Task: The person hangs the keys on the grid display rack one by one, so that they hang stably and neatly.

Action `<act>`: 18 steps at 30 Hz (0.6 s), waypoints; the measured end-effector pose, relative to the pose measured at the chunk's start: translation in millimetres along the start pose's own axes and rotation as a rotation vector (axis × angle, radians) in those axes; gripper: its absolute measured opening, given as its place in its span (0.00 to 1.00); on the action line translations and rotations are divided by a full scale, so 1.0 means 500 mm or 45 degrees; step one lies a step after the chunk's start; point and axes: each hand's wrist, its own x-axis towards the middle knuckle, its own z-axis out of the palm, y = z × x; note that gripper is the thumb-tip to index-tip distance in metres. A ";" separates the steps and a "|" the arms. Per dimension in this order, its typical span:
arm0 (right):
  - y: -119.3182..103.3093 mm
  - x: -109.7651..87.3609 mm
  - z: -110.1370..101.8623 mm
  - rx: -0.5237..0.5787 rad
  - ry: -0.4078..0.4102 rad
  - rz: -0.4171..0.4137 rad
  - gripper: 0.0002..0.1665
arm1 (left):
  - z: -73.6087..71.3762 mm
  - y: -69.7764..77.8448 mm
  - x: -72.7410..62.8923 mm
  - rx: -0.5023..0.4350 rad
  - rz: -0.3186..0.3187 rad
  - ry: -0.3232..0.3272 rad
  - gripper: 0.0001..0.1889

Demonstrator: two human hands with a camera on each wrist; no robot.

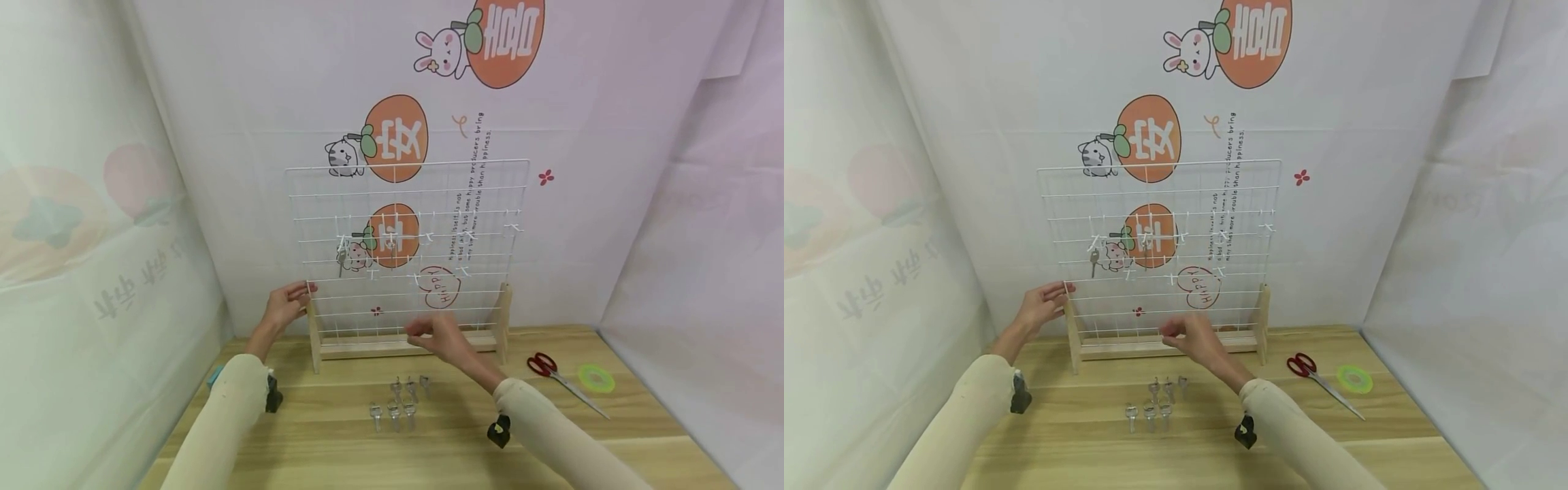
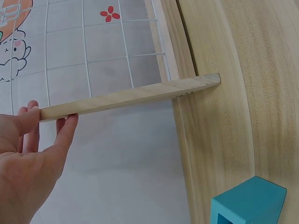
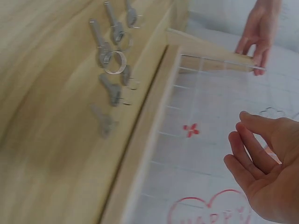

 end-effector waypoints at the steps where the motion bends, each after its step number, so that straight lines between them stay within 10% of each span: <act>1: 0.007 -0.002 0.007 0.002 -0.007 -0.009 0.08 | 0.000 0.000 0.000 -0.003 -0.001 0.002 0.22; 18: 0.077 -0.040 0.116 -0.054 -0.137 0.122 0.07 | 0.002 0.000 0.001 -0.008 0.011 0.003 0.22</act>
